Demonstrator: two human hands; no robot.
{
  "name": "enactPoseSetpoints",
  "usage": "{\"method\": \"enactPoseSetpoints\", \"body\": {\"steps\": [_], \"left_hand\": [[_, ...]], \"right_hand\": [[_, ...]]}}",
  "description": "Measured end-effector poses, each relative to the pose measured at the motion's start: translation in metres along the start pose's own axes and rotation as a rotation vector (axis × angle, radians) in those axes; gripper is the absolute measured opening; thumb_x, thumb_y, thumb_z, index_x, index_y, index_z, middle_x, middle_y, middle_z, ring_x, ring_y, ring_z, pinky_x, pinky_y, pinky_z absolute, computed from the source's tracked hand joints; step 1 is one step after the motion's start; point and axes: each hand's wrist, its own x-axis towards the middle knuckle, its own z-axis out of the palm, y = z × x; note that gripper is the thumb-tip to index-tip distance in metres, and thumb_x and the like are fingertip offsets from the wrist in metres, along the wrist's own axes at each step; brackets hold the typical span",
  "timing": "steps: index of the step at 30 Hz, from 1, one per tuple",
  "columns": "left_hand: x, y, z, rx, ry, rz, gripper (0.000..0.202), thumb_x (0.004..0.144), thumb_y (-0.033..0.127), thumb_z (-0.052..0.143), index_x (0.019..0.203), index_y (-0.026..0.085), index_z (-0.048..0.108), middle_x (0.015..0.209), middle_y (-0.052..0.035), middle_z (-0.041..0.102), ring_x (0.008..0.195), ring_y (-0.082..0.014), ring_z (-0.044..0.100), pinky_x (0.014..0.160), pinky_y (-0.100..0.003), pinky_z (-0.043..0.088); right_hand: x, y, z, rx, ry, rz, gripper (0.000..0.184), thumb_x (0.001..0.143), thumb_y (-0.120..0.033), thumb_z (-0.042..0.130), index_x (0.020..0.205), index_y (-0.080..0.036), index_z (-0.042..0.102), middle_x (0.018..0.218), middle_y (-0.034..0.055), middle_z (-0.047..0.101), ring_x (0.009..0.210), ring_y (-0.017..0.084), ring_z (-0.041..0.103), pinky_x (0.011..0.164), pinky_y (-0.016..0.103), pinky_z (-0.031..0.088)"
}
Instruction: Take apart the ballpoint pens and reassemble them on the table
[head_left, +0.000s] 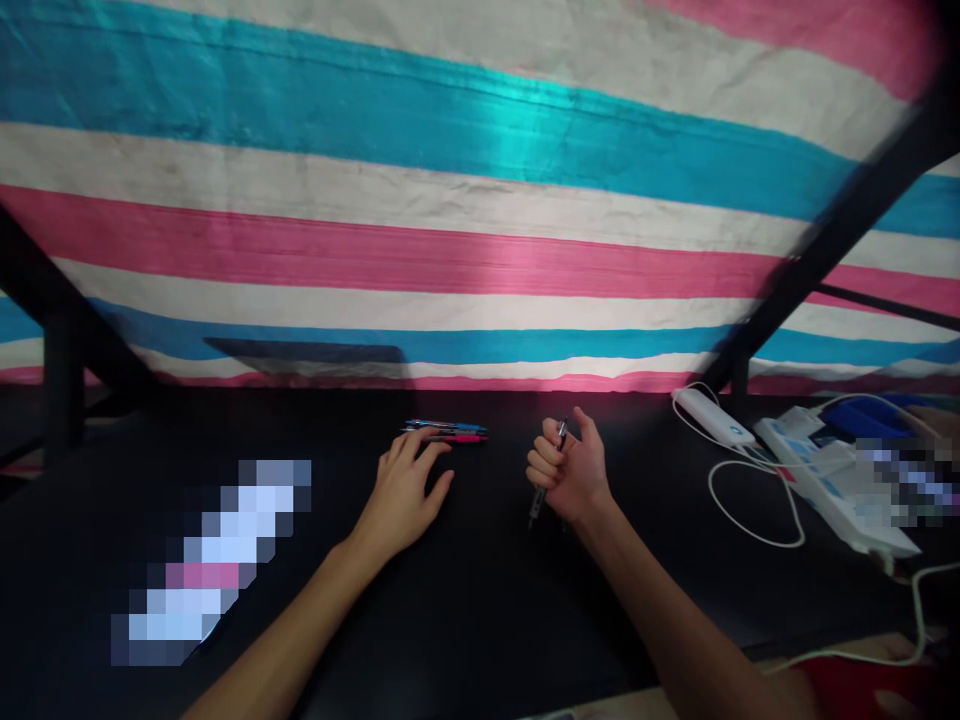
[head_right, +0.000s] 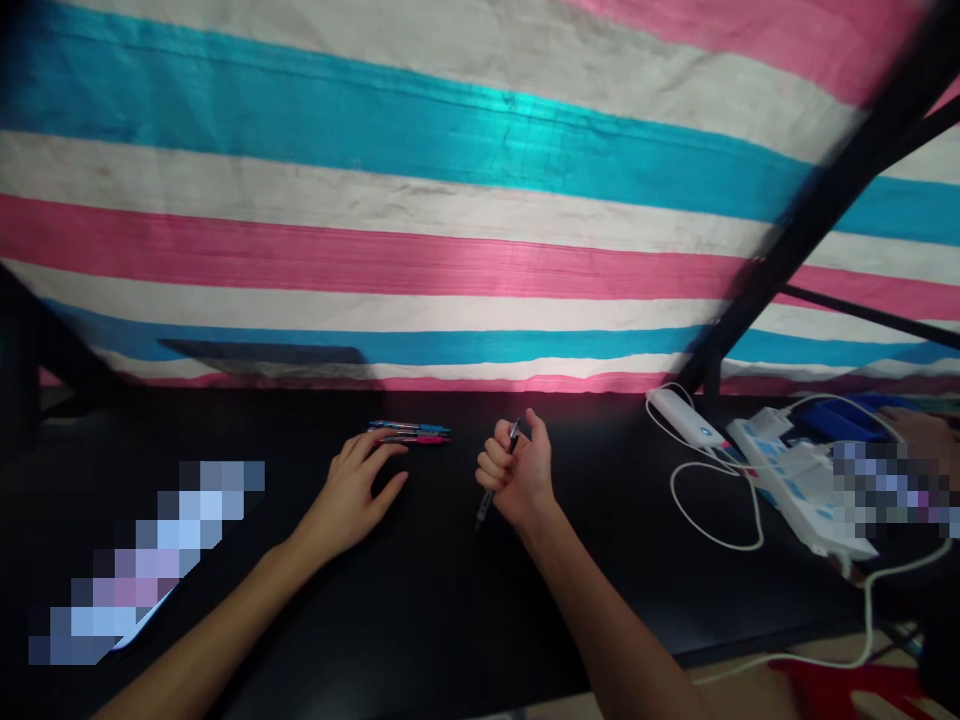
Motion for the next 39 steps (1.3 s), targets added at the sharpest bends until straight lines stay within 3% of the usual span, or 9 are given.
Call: {"method": "enactPoseSetpoints", "body": {"steps": [4, 10, 15, 19, 22, 25, 28, 34, 39], "left_hand": [[0.002, -0.009, -0.002, 0.077, -0.001, -0.112, 0.027, 0.088, 0.03, 0.047, 0.113, 0.026, 0.055, 0.131, -0.009, 0.048, 0.122, -0.0297, 0.039, 0.093, -0.049, 0.036], [0.005, -0.019, -0.004, 0.143, -0.016, -0.256, 0.026, 0.087, 0.031, 0.046, 0.11, 0.024, 0.058, 0.125, -0.0104, 0.052, 0.115, -0.0302, 0.043, 0.09, -0.049, 0.035], [0.004, -0.02, -0.002, 0.176, -0.039, -0.263, 0.029, 0.088, 0.034, 0.045, 0.111, 0.024, 0.058, 0.113, -0.0102, 0.054, 0.106, -0.0303, 0.045, 0.084, -0.048, 0.037], [0.004, -0.021, -0.001, 0.218, -0.002, -0.28, 0.031, 0.088, 0.037, 0.043, 0.109, 0.022, 0.059, 0.107, -0.0112, 0.053, 0.102, -0.0309, 0.044, 0.079, -0.046, 0.039], [0.003, -0.022, 0.0, 0.223, -0.015, -0.264, 0.029, 0.089, 0.037, 0.043, 0.106, 0.023, 0.061, 0.108, -0.011, 0.052, 0.104, -0.0307, 0.044, 0.079, -0.046, 0.038], [0.004, -0.022, 0.0, 0.204, -0.051, -0.256, 0.025, 0.089, 0.033, 0.044, 0.1, 0.024, 0.063, 0.108, -0.0102, 0.054, 0.104, -0.0298, 0.045, 0.079, -0.045, 0.037], [0.005, -0.02, -0.003, 0.169, -0.078, -0.255, 0.02, 0.088, 0.029, 0.045, 0.094, 0.024, 0.063, 0.104, -0.0087, 0.058, 0.101, -0.0283, 0.047, 0.079, -0.044, 0.036], [0.008, -0.018, -0.007, 0.079, -0.117, -0.255, 0.015, 0.087, 0.027, 0.047, 0.09, 0.024, 0.061, 0.094, -0.0054, 0.065, 0.093, -0.0256, 0.054, 0.077, -0.041, 0.034], [0.009, -0.018, -0.006, 0.062, -0.092, -0.238, 0.015, 0.087, 0.029, 0.046, 0.091, 0.025, 0.061, 0.095, -0.0046, 0.066, 0.093, -0.0254, 0.056, 0.074, -0.038, 0.033]], "right_hand": [[0.001, 0.002, 0.001, -0.021, 0.061, -0.018, 0.035, 0.085, -0.034, 0.039, 0.053, -0.02, 0.032, 0.04, -0.0089, 0.016, 0.036, 0.007, 0.007, 0.033, 0.02, 0.008], [0.001, 0.001, 0.002, -0.017, 0.065, -0.017, 0.043, 0.084, -0.049, 0.042, 0.054, -0.02, 0.033, 0.04, -0.0096, 0.018, 0.036, 0.007, 0.008, 0.033, 0.018, 0.012], [0.001, -0.001, 0.0, -0.006, 0.056, -0.038, 0.038, 0.085, -0.037, 0.041, 0.052, -0.02, 0.032, 0.039, -0.0092, 0.016, 0.035, 0.007, 0.007, 0.032, 0.019, 0.009], [0.003, -0.013, 0.0, -0.056, 0.002, -0.046, 0.041, 0.085, -0.049, 0.044, 0.057, -0.019, 0.042, 0.041, -0.0094, 0.021, 0.035, 0.006, 0.013, 0.033, 0.017, 0.016], [0.006, -0.028, -0.006, -0.148, 0.088, -0.135, 0.03, 0.083, -0.043, 0.047, 0.07, -0.017, 0.054, 0.045, -0.0078, 0.032, 0.036, 0.006, 0.025, 0.034, 0.017, 0.025], [0.01, -0.043, -0.024, -0.414, 0.283, -0.299, 0.016, 0.074, -0.027, 0.054, 0.084, -0.016, 0.059, 0.055, -0.0042, 0.046, 0.043, 0.009, 0.042, 0.039, 0.019, 0.038], [0.011, -0.052, -0.045, -1.09, 0.482, -0.389, 0.022, 0.073, -0.023, 0.054, 0.092, -0.017, 0.062, 0.06, -0.0018, 0.054, 0.051, 0.012, 0.052, 0.046, 0.023, 0.047], [0.007, -0.059, -0.066, -1.52, 0.552, -0.298, 0.009, 0.061, -0.022, 0.072, 0.065, -0.014, 0.07, 0.057, 0.0045, 0.063, 0.062, 0.021, 0.062, 0.059, 0.029, 0.045], [0.009, -0.057, -0.07, -1.734, 0.633, -0.245, 0.02, 0.065, -0.022, 0.071, 0.083, -0.015, 0.074, 0.072, 0.0079, 0.069, 0.077, 0.024, 0.064, 0.07, 0.03, 0.043]]}}
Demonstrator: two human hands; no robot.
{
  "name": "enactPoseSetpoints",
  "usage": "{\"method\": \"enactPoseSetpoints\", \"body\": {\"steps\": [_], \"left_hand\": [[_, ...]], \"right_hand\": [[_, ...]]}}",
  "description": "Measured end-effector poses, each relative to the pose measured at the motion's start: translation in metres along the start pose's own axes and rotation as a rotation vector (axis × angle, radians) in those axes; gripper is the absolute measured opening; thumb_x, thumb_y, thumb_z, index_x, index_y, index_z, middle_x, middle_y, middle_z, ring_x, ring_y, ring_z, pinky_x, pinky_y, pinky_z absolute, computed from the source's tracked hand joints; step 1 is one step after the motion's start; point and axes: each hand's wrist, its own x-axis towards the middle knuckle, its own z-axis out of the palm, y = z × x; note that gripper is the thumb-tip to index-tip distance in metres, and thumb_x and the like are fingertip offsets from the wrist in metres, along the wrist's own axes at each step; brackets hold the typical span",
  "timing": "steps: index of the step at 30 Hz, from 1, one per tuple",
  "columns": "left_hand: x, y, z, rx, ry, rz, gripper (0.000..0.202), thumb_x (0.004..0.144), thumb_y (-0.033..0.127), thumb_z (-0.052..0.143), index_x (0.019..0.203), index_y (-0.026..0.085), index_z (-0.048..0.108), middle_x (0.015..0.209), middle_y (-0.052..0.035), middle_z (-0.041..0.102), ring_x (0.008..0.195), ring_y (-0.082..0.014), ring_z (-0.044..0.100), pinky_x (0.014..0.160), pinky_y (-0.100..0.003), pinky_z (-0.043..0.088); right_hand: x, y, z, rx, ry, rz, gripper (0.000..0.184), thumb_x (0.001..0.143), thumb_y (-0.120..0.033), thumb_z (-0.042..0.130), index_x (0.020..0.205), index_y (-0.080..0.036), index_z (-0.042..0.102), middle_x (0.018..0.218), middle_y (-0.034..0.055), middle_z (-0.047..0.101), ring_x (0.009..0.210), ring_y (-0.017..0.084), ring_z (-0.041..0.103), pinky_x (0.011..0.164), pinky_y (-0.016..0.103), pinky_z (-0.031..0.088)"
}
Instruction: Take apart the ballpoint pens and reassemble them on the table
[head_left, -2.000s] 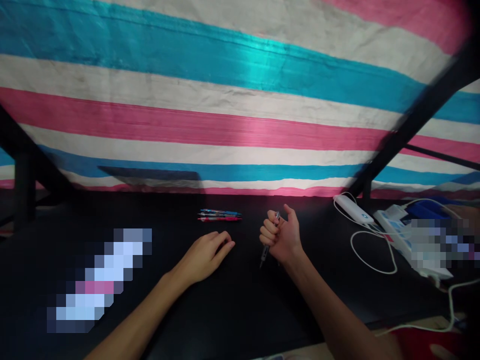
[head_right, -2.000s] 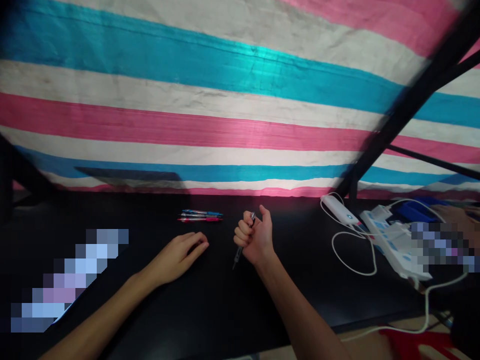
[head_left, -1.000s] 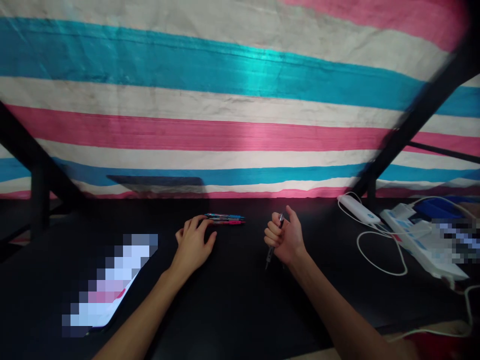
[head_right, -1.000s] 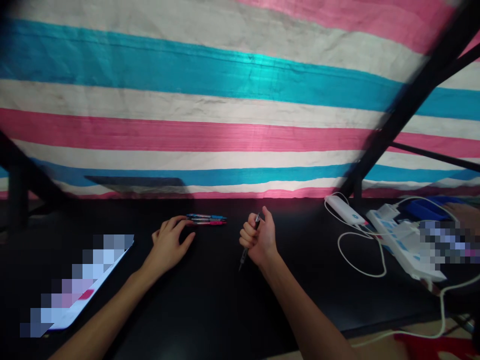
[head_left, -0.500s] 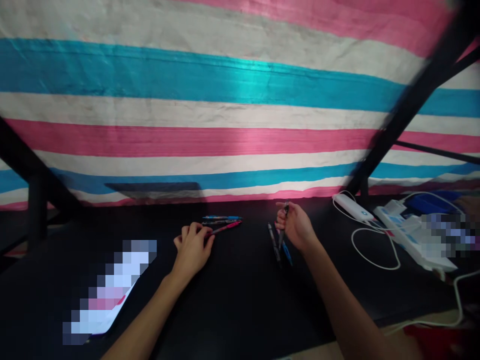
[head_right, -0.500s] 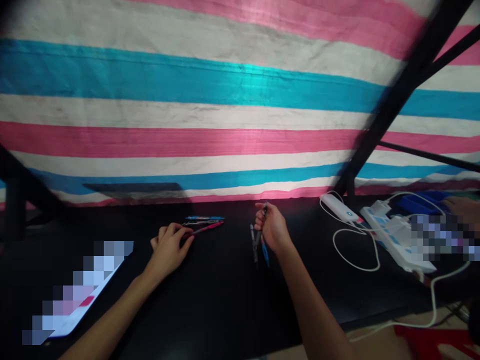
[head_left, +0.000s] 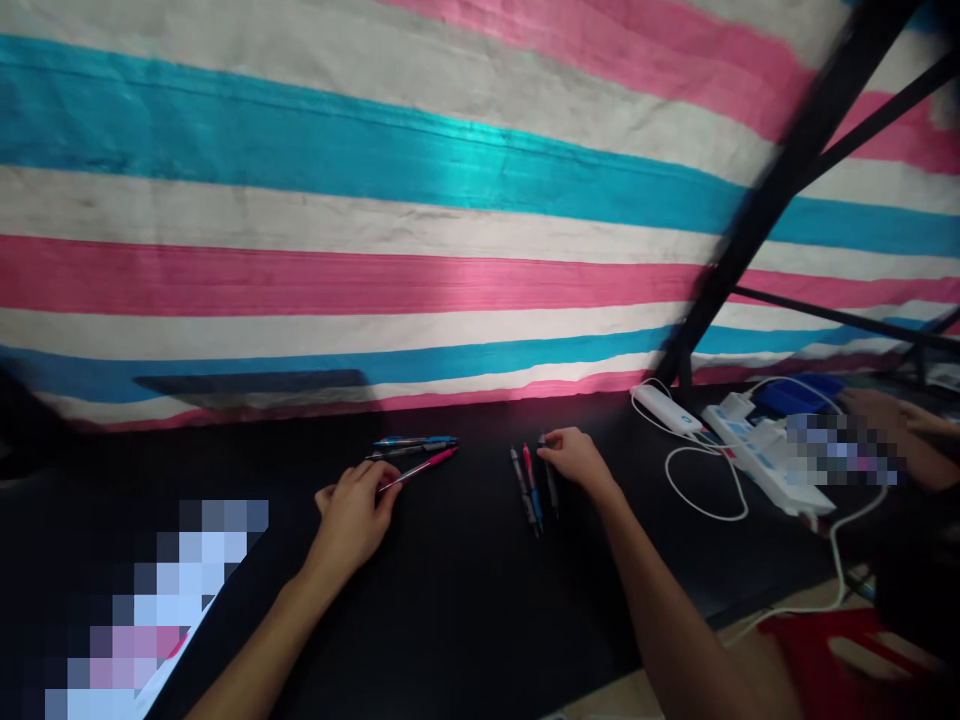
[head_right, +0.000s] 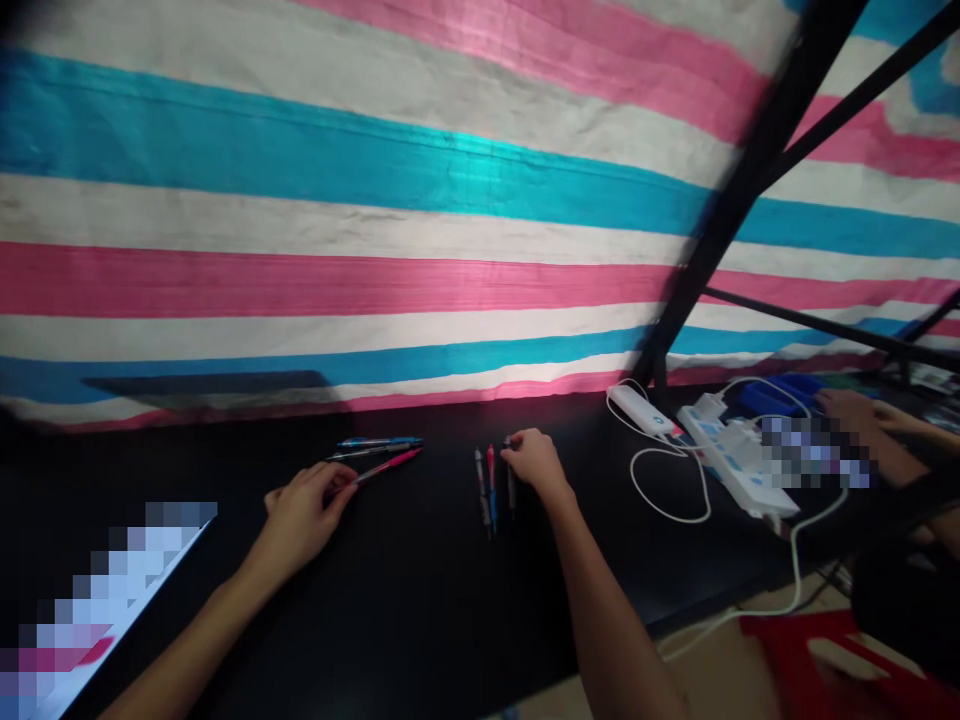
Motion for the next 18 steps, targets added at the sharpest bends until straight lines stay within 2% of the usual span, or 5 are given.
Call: {"method": "enactPoseSetpoints", "body": {"steps": [4, 6, 9, 12, 18], "left_hand": [[-0.001, 0.002, 0.0, 0.002, -0.007, 0.015, 0.016, 0.088, 0.031, 0.046, 0.091, 0.025, 0.06, 0.094, -0.0037, 0.067, 0.094, -0.0252, 0.057, 0.075, -0.038, 0.033], [-0.001, 0.001, 0.001, 0.005, -0.011, 0.01, 0.016, 0.087, 0.032, 0.046, 0.091, 0.025, 0.06, 0.094, -0.0039, 0.067, 0.095, -0.0257, 0.057, 0.076, -0.039, 0.032], [0.0, 0.0, 0.003, 0.008, -0.002, 0.009, 0.016, 0.087, 0.033, 0.047, 0.09, 0.025, 0.061, 0.094, -0.0041, 0.068, 0.094, -0.0261, 0.057, 0.077, -0.04, 0.032], [0.0, 0.0, 0.004, 0.009, -0.002, 0.022, 0.016, 0.087, 0.032, 0.047, 0.09, 0.025, 0.061, 0.093, -0.0036, 0.068, 0.093, -0.0258, 0.057, 0.077, -0.04, 0.032], [-0.001, 0.003, 0.003, 0.002, -0.014, 0.036, 0.016, 0.087, 0.032, 0.046, 0.091, 0.025, 0.06, 0.093, -0.0031, 0.067, 0.093, -0.0258, 0.057, 0.081, -0.042, 0.032]], "right_hand": [[-0.002, -0.002, 0.006, -0.08, -0.039, -0.022, 0.03, 0.067, -0.027, 0.071, 0.094, -0.014, 0.073, 0.073, 0.008, 0.069, 0.073, 0.023, 0.063, 0.066, 0.029, 0.043], [-0.004, -0.005, 0.009, -0.098, -0.058, -0.037, 0.028, 0.071, -0.03, 0.068, 0.094, -0.015, 0.072, 0.071, 0.0073, 0.068, 0.071, 0.022, 0.063, 0.063, 0.028, 0.043], [-0.006, -0.009, 0.011, -0.111, -0.084, -0.065, 0.019, 0.075, -0.025, 0.062, 0.088, -0.018, 0.073, 0.067, 0.0055, 0.067, 0.068, 0.02, 0.062, 0.061, 0.027, 0.042], [-0.008, -0.012, 0.012, -0.116, -0.108, -0.099, 0.019, 0.074, -0.021, 0.062, 0.089, -0.018, 0.073, 0.066, 0.004, 0.065, 0.066, 0.018, 0.06, 0.06, 0.026, 0.041], [-0.011, -0.016, 0.016, -0.105, -0.117, -0.137, 0.025, 0.073, -0.025, 0.065, 0.096, -0.018, 0.071, 0.068, 0.0028, 0.063, 0.064, 0.016, 0.057, 0.06, 0.026, 0.039]]}}
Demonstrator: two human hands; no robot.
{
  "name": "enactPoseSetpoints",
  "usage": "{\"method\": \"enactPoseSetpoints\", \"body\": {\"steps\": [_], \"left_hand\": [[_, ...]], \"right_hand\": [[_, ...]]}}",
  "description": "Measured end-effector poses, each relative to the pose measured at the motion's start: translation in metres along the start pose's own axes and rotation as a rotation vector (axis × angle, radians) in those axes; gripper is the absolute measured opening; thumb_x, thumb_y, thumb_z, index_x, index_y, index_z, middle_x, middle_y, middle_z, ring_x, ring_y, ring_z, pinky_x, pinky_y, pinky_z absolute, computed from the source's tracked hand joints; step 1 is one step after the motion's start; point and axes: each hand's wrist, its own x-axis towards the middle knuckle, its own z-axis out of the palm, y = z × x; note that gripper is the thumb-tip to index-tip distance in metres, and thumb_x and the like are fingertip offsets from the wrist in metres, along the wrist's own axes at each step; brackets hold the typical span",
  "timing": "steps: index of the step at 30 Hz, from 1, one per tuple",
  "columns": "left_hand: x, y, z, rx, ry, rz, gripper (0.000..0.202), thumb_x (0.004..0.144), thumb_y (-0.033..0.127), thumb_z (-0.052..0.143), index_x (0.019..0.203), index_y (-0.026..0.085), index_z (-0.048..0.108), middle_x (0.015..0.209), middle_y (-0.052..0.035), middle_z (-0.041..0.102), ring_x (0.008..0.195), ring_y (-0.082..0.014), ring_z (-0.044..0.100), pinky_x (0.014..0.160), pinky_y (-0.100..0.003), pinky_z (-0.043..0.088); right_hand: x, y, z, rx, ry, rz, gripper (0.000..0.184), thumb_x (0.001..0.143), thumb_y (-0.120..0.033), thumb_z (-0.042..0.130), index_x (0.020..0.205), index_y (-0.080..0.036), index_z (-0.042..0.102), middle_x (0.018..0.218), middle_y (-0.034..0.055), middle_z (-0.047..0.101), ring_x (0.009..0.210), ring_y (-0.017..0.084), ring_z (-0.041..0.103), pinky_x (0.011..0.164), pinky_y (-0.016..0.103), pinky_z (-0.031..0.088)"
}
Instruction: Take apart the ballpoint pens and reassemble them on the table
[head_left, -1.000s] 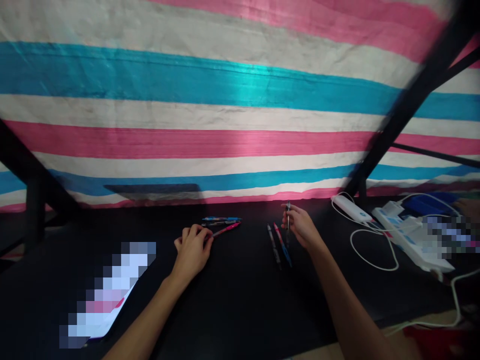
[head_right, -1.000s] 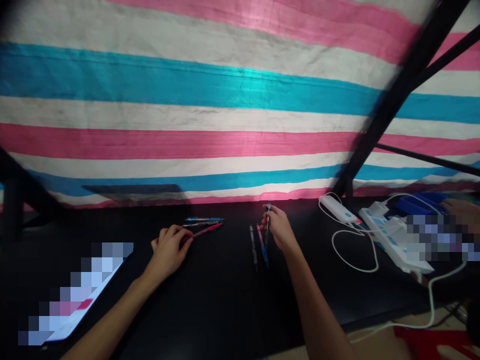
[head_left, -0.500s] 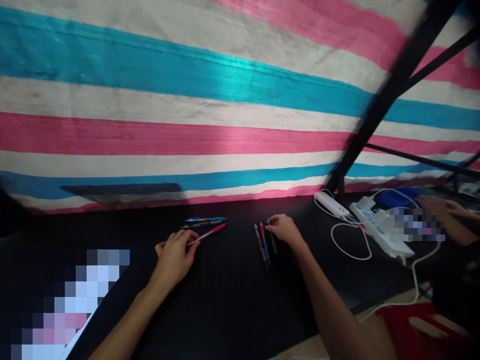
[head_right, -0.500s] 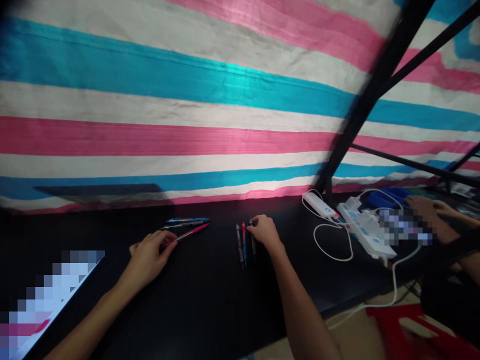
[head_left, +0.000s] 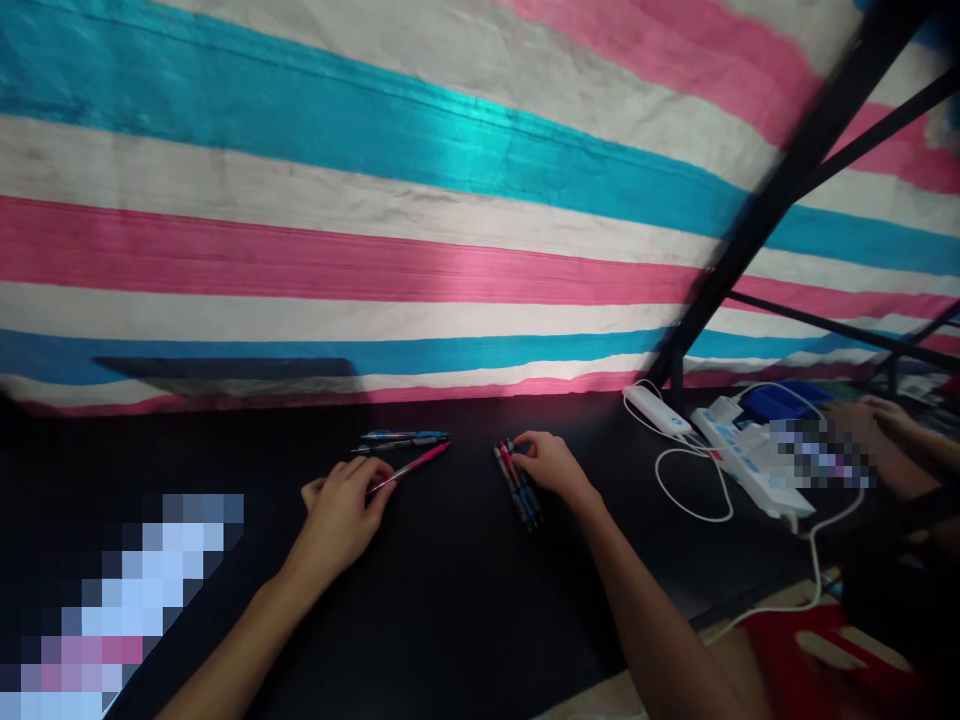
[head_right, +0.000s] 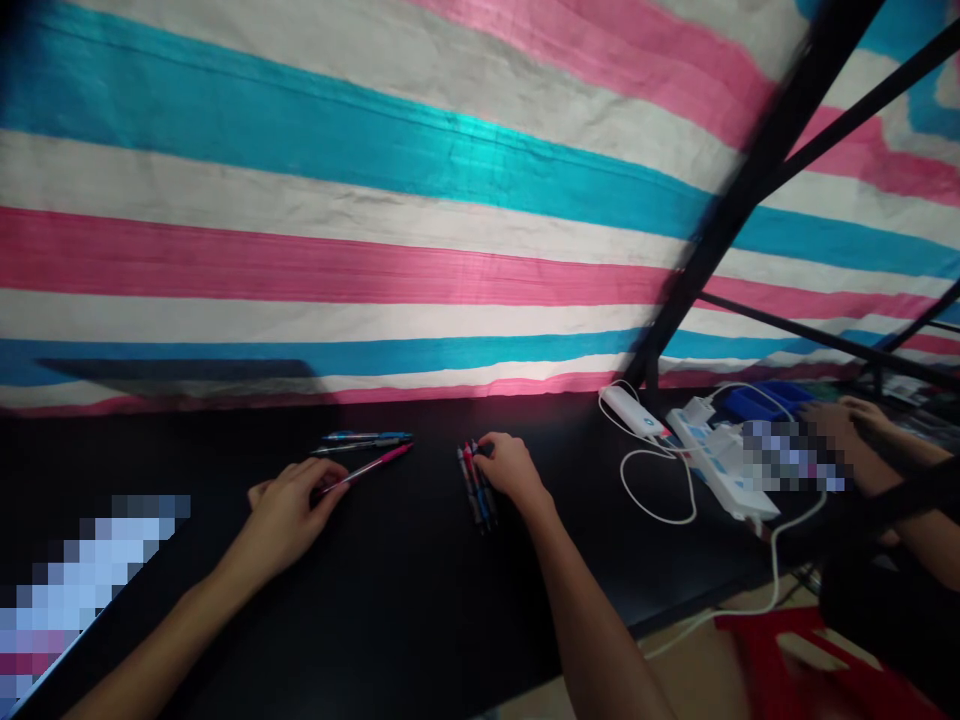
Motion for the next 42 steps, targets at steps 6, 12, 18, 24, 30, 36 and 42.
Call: {"method": "enactPoseSetpoints", "body": {"steps": [6, 12, 18, 24, 30, 36, 42], "left_hand": [[0.0, 0.001, -0.002, -0.079, -0.003, -0.007, 0.02, 0.087, 0.037, 0.046, 0.091, 0.025, 0.061, 0.092, -0.0028, 0.067, 0.091, -0.0241, 0.059, 0.078, -0.037, 0.038], [0.0, 0.0, -0.005, -0.196, -0.007, -0.038, 0.021, 0.086, 0.039, 0.047, 0.091, 0.025, 0.061, 0.09, -0.0014, 0.068, 0.087, -0.0222, 0.061, 0.075, -0.033, 0.042], [0.0, 0.0, -0.004, -0.219, -0.004, -0.04, 0.024, 0.085, 0.042, 0.047, 0.091, 0.024, 0.063, 0.09, -0.0019, 0.069, 0.088, -0.0229, 0.062, 0.075, -0.032, 0.043], [0.001, -0.003, -0.002, -0.234, -0.004, -0.046, 0.024, 0.085, 0.043, 0.047, 0.091, 0.025, 0.063, 0.089, -0.0011, 0.069, 0.086, -0.0224, 0.062, 0.076, -0.032, 0.042], [0.001, -0.002, -0.003, -0.229, -0.008, -0.055, 0.025, 0.086, 0.043, 0.046, 0.091, 0.025, 0.062, 0.09, -0.0016, 0.069, 0.088, -0.023, 0.062, 0.078, -0.033, 0.041], [0.0, 0.0, -0.004, -0.236, -0.005, -0.065, 0.026, 0.086, 0.044, 0.045, 0.091, 0.025, 0.062, 0.09, -0.0016, 0.069, 0.088, -0.0232, 0.062, 0.08, -0.035, 0.041], [-0.001, 0.0, -0.004, -0.246, 0.014, -0.054, 0.026, 0.086, 0.043, 0.046, 0.091, 0.024, 0.063, 0.091, -0.0024, 0.069, 0.088, -0.0231, 0.062, 0.08, -0.035, 0.041]], "right_hand": [[-0.001, -0.001, 0.0, 0.01, 0.003, -0.004, 0.025, 0.074, -0.029, 0.065, 0.095, -0.018, 0.071, 0.066, 0.0027, 0.061, 0.062, 0.016, 0.054, 0.058, 0.026, 0.036], [-0.001, -0.001, 0.0, 0.026, -0.006, -0.006, 0.02, 0.074, -0.026, 0.064, 0.091, -0.019, 0.071, 0.064, 0.002, 0.061, 0.06, 0.015, 0.054, 0.057, 0.025, 0.035], [-0.005, -0.005, 0.0, -0.043, -0.047, 0.007, 0.049, 0.071, -0.046, 0.068, 0.112, -0.019, 0.064, 0.078, 0.0049, 0.064, 0.071, 0.019, 0.058, 0.06, 0.026, 0.037], [-0.013, -0.015, 0.005, -0.21, -0.068, -0.011, 0.066, 0.066, -0.054, 0.071, 0.122, -0.022, 0.055, 0.102, 0.01, 0.063, 0.089, 0.025, 0.06, 0.069, 0.029, 0.04], [-0.013, -0.019, 0.011, -0.241, -0.031, 0.0, 0.052, 0.073, -0.047, 0.067, 0.116, -0.021, 0.057, 0.1, 0.0111, 0.065, 0.091, 0.026, 0.062, 0.074, 0.031, 0.041], [-0.011, -0.016, 0.013, -0.238, -0.002, 0.009, 0.05, 0.075, -0.046, 0.064, 0.116, -0.018, 0.058, 0.099, 0.0123, 0.065, 0.093, 0.027, 0.062, 0.076, 0.032, 0.042], [-0.011, -0.017, 0.013, -0.253, 0.004, 0.008, 0.047, 0.076, -0.045, 0.063, 0.114, -0.018, 0.06, 0.099, 0.0122, 0.066, 0.094, 0.027, 0.062, 0.078, 0.032, 0.043]]}}
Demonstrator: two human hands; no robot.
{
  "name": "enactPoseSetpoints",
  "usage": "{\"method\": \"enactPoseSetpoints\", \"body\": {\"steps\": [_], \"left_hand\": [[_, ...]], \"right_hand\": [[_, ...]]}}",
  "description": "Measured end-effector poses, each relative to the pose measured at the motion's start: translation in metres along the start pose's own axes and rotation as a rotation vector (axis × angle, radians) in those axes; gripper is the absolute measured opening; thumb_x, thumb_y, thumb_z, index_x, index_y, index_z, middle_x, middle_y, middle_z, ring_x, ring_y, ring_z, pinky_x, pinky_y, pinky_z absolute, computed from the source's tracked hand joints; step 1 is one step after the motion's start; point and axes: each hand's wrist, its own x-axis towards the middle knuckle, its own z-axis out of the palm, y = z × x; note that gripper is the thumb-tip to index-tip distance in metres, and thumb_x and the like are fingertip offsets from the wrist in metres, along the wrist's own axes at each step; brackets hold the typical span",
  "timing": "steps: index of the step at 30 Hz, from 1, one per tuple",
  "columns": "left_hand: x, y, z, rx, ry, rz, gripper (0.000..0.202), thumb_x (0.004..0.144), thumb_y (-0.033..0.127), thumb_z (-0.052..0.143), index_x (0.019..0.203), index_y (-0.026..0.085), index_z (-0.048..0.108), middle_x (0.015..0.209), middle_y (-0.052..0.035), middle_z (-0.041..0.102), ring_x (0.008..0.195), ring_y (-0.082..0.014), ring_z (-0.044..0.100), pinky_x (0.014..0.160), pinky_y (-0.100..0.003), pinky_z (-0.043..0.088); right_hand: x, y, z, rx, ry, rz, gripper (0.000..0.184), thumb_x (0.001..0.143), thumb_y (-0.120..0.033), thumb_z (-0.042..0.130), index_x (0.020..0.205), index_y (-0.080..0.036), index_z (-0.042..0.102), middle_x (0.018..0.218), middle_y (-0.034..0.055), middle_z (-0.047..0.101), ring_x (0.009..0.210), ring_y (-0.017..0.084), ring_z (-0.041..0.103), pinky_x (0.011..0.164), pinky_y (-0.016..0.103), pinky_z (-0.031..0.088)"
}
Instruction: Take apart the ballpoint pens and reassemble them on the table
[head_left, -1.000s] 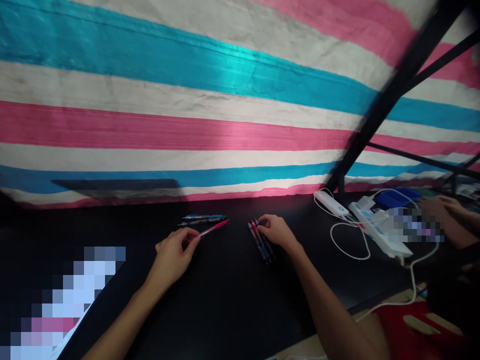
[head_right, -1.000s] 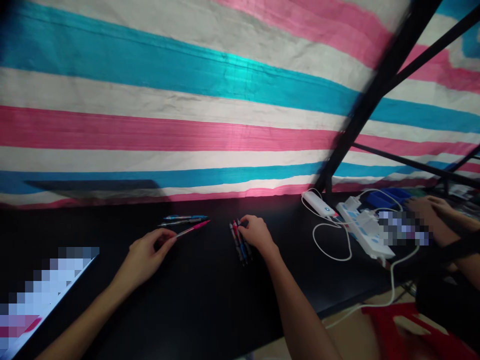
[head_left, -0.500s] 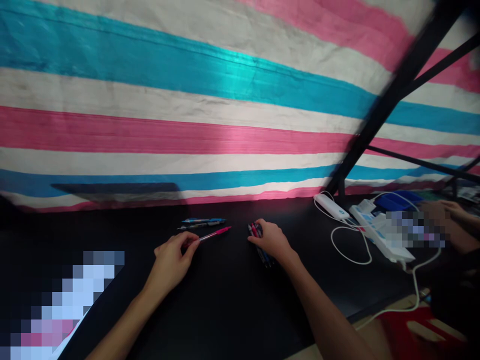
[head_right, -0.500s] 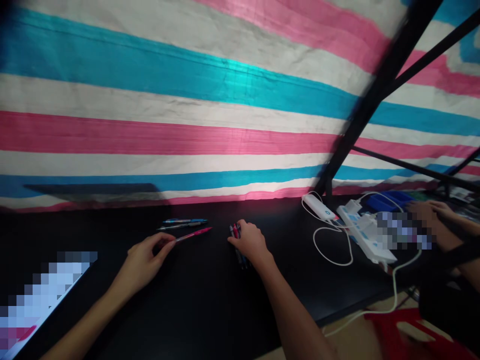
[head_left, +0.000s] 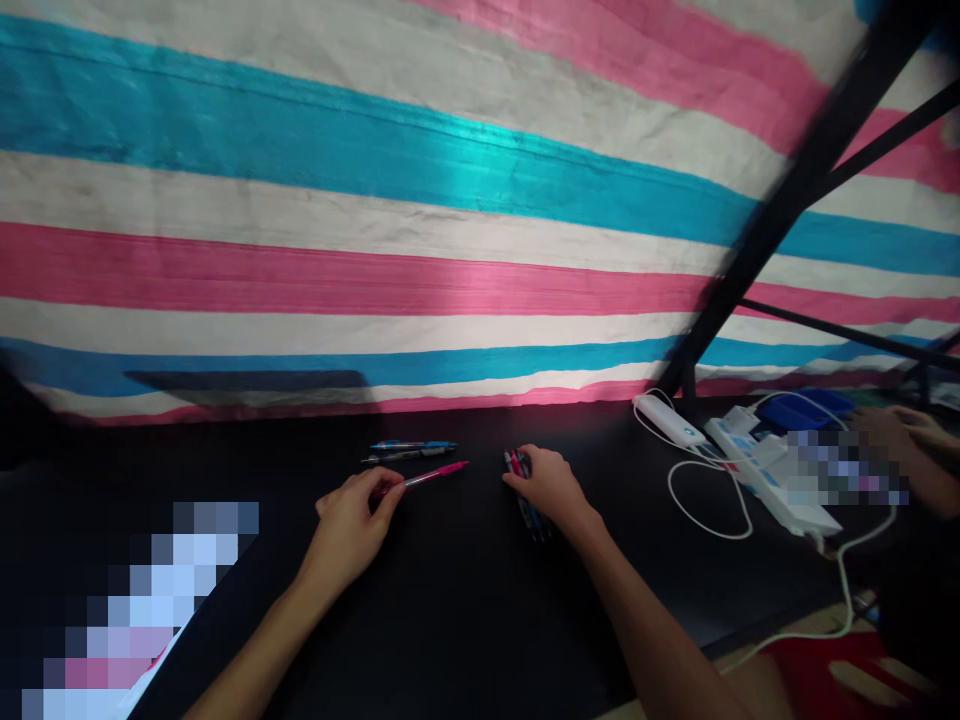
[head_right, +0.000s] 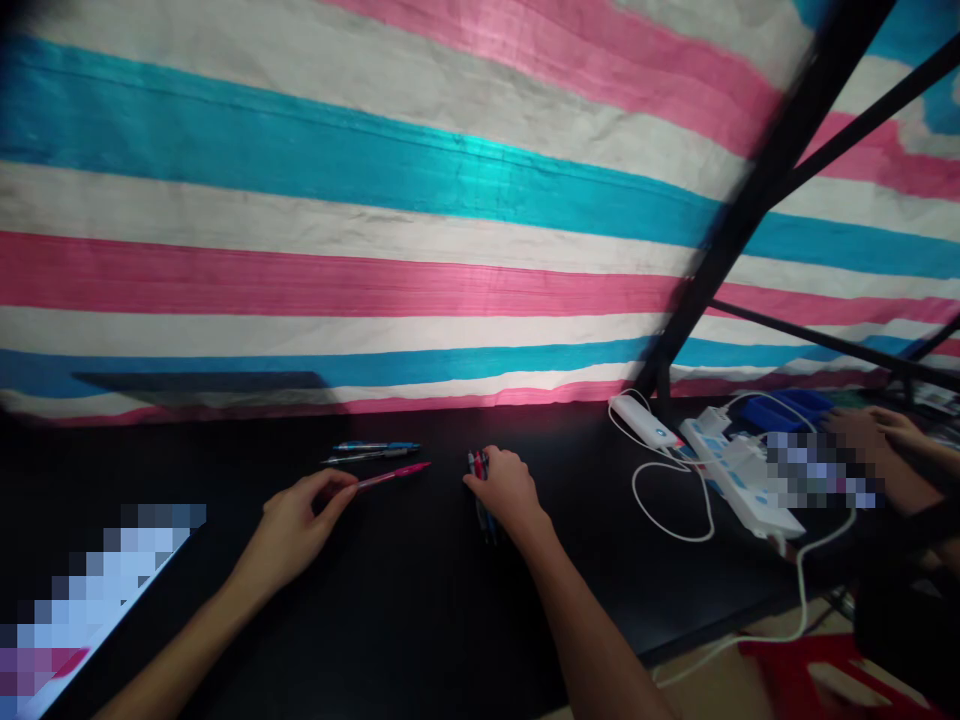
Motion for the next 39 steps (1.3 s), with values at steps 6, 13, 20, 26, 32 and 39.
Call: {"method": "enactPoseSetpoints", "body": {"steps": [6, 13, 20, 26, 32, 39], "left_hand": [[0.001, 0.0, 0.0, -0.095, 0.002, -0.022, 0.027, 0.084, 0.045, 0.049, 0.09, 0.024, 0.065, 0.087, -0.0011, 0.069, 0.082, -0.0222, 0.063, 0.074, -0.031, 0.043], [0.004, -0.003, 0.0, -0.353, -0.023, -0.094, 0.033, 0.084, 0.05, 0.05, 0.089, 0.021, 0.066, 0.086, -0.002, 0.069, 0.084, -0.0216, 0.062, 0.073, -0.028, 0.043], [0.004, -0.002, 0.001, -0.453, -0.005, -0.148, 0.037, 0.082, 0.052, 0.052, 0.089, 0.018, 0.066, 0.084, -0.0034, 0.069, 0.082, -0.0217, 0.061, 0.072, -0.028, 0.043], [0.003, 0.002, -0.001, -0.469, 0.009, -0.145, 0.035, 0.081, 0.05, 0.054, 0.089, 0.018, 0.068, 0.081, -0.0026, 0.069, 0.079, -0.0209, 0.062, 0.071, -0.027, 0.044], [0.003, 0.002, -0.001, -0.48, 0.012, -0.161, 0.037, 0.081, 0.051, 0.054, 0.089, 0.018, 0.068, 0.085, -0.0039, 0.07, 0.082, -0.0219, 0.062, 0.072, -0.028, 0.044], [0.003, 0.001, -0.001, -0.489, 0.007, -0.158, 0.037, 0.082, 0.051, 0.054, 0.09, 0.018, 0.068, 0.085, -0.0034, 0.07, 0.081, -0.0211, 0.062, 0.071, -0.028, 0.044]], "right_hand": [[-0.006, -0.006, -0.007, -0.039, 0.009, 0.037, 0.057, 0.072, -0.059, 0.063, 0.115, -0.022, 0.06, 0.102, 0.0116, 0.063, 0.093, 0.029, 0.062, 0.073, 0.034, 0.044], [-0.011, -0.01, -0.014, -0.054, 0.004, 0.049, 0.055, 0.075, -0.06, 0.058, 0.117, -0.025, 0.057, 0.104, 0.0098, 0.062, 0.092, 0.028, 0.062, 0.07, 0.034, 0.043], [-0.011, -0.012, -0.011, -0.061, -0.034, 0.037, 0.049, 0.075, -0.053, 0.06, 0.115, -0.024, 0.057, 0.101, 0.0093, 0.062, 0.089, 0.027, 0.062, 0.068, 0.032, 0.041], [-0.01, -0.014, -0.01, -0.058, -0.04, 0.039, 0.03, 0.079, -0.037, 0.055, 0.105, -0.023, 0.061, 0.094, 0.0083, 0.062, 0.083, 0.024, 0.062, 0.064, 0.03, 0.039], [-0.008, -0.01, -0.012, -0.07, -0.044, 0.02, 0.028, 0.079, -0.035, 0.057, 0.102, -0.022, 0.063, 0.093, 0.0075, 0.06, 0.078, 0.021, 0.059, 0.061, 0.027, 0.035], [-0.007, -0.012, -0.007, -0.035, -0.046, -0.005, 0.036, 0.077, -0.033, 0.057, 0.111, -0.024, 0.061, 0.093, 0.0065, 0.056, 0.076, 0.018, 0.056, 0.061, 0.026, 0.033]]}}
